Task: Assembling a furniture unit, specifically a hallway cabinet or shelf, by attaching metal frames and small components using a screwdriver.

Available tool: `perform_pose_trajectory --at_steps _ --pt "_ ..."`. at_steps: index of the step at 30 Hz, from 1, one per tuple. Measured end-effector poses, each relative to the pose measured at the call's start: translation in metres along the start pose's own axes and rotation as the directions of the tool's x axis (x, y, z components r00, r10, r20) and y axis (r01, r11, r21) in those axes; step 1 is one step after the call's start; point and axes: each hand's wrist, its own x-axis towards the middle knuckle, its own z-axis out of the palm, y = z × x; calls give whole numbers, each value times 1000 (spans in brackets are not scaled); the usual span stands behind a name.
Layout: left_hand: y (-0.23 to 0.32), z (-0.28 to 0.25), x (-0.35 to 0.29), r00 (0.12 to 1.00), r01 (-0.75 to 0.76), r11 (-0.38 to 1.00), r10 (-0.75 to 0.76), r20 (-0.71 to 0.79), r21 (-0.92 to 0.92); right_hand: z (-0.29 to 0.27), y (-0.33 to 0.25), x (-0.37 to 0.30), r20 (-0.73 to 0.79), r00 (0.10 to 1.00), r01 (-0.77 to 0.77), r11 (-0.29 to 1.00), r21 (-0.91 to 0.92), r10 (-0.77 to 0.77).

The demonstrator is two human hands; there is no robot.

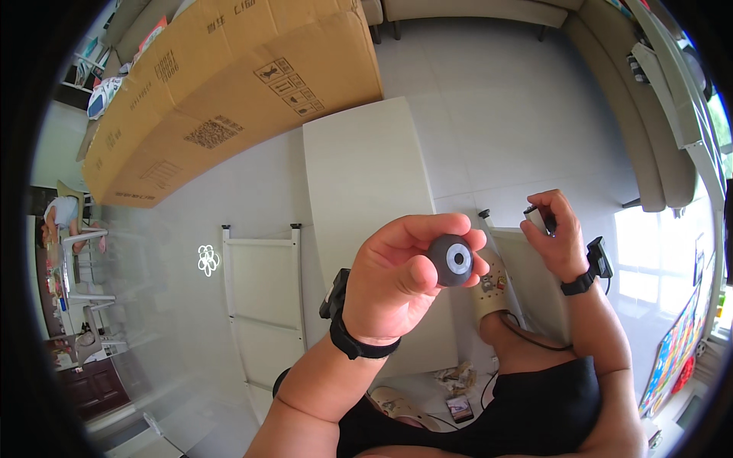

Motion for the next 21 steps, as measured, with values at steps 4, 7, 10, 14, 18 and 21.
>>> perform_pose_trajectory --at_steps 4,7,10,14,18,21 --pt "2 1 0 1000 -2 999 2 10 40 0 3 1 4 1000 29 1000 -7 -29" --pt "2 3 -1 1000 11 998 -10 -22 63 0 4 1 7 999 45 999 -14 -45" --pt "2 4 0 1000 7 998 -5 -29 62 -2 4 1 9 999 42 999 -15 -42" --pt "6 8 -1 999 3 997 0 -38 77 -4 -1 1 6 1000 25 1000 -1 -25" --pt "4 2 0 999 -10 997 13 -34 72 0 3 1 11 1000 25 1000 -5 -25" --pt "5 2 2 1000 -23 997 24 -12 79 -1 1 2 7 999 41 999 -17 -41"
